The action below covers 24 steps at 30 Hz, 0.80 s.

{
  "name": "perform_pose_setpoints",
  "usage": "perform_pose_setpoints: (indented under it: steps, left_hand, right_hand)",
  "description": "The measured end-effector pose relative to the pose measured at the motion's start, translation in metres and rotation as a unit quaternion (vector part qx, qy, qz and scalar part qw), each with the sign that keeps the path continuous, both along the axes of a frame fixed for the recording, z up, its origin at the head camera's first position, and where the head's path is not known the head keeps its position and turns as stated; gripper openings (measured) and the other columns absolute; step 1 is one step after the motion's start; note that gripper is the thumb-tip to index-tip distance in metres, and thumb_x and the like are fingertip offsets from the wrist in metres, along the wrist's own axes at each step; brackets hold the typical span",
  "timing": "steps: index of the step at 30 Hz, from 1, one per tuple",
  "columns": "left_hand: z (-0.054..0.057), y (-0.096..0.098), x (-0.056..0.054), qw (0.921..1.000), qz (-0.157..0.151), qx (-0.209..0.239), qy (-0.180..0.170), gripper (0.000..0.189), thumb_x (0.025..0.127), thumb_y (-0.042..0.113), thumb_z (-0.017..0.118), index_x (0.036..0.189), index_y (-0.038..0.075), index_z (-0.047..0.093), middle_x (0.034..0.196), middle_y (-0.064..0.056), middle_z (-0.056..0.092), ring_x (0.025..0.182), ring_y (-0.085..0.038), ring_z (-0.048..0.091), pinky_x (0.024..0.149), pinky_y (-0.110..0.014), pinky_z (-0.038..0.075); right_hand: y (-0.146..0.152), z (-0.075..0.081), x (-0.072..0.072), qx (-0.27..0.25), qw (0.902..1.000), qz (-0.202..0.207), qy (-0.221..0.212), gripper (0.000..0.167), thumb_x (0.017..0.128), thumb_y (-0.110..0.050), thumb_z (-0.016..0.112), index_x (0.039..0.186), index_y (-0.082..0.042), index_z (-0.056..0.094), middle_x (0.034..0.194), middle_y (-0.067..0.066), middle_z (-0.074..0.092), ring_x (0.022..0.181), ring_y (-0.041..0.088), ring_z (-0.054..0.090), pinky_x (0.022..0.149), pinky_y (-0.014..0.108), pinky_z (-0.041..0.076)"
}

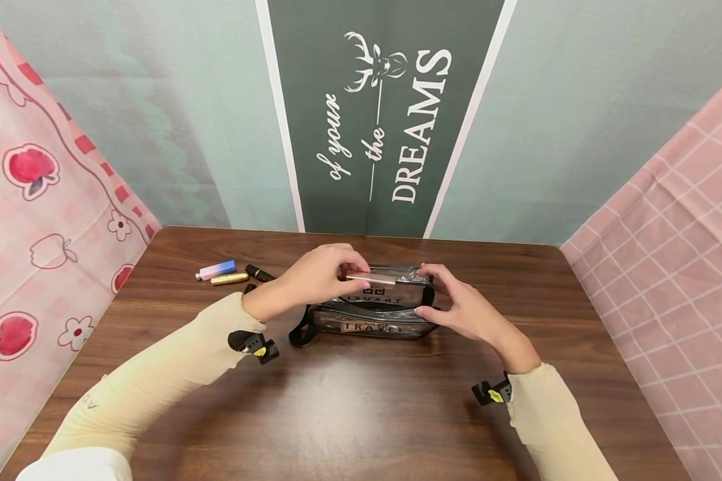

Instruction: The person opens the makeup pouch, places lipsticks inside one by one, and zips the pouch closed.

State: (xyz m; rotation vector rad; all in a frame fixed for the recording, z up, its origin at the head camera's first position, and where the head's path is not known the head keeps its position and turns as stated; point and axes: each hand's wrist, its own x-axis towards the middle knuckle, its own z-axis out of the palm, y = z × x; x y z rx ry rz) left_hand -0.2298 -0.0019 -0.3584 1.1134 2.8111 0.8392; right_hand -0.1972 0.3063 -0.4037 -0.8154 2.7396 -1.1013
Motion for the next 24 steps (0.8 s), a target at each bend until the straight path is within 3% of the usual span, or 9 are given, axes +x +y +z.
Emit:
perform_pose_setpoints:
  steps: [5, 15, 24]
  left_hand:
    - [-0.0036, -0.0001, 0.0022, 0.9995, 0.005, -0.026, 0.016, 0.018, 0.093, 0.035, 0.076, 0.106, 0.023, 0.076, 0.09, 0.009, 0.062, 0.076, -0.008, 0.054, 0.065, -0.027, 0.045]
    - [-0.0083, -0.002, 0.0031, 0.9998, 0.008, -0.018, 0.011, 0.018, 0.092, 0.035, 0.076, 0.105, 0.023, 0.076, 0.089, 0.01, 0.062, 0.075, -0.007, 0.054, 0.064, -0.026, 0.044]
    - [-0.0094, -0.0029, 0.004, 0.9997, 0.009, -0.023, 0.004, 0.03, 0.092, 0.049, 0.073, 0.108, 0.024, 0.076, 0.099, 0.009, 0.066, 0.084, -0.005, 0.059, 0.072, -0.027, 0.049]
  right_hand:
    - [-0.0008, -0.0011, 0.0013, 0.003, 1.0, -0.001, 0.0, 0.062, 0.092, -0.013, 0.077, 0.142, -0.016, 0.042, 0.154, 0.017, 0.044, 0.127, 0.043, 0.057, 0.095, 0.059, 0.05]
    - [-0.0018, -0.004, 0.0035, 0.008, 0.9999, -0.004, 0.014, 0.062, 0.091, -0.013, 0.078, 0.142, -0.017, 0.043, 0.153, 0.015, 0.045, 0.126, 0.04, 0.058, 0.096, 0.059, 0.048]
    - [-0.0035, -0.0039, 0.0073, 0.0, 1.0, -0.004, 0.003, 0.062, 0.092, -0.013, 0.077, 0.143, -0.017, 0.042, 0.152, 0.013, 0.045, 0.126, 0.041, 0.058, 0.096, 0.059, 0.048]
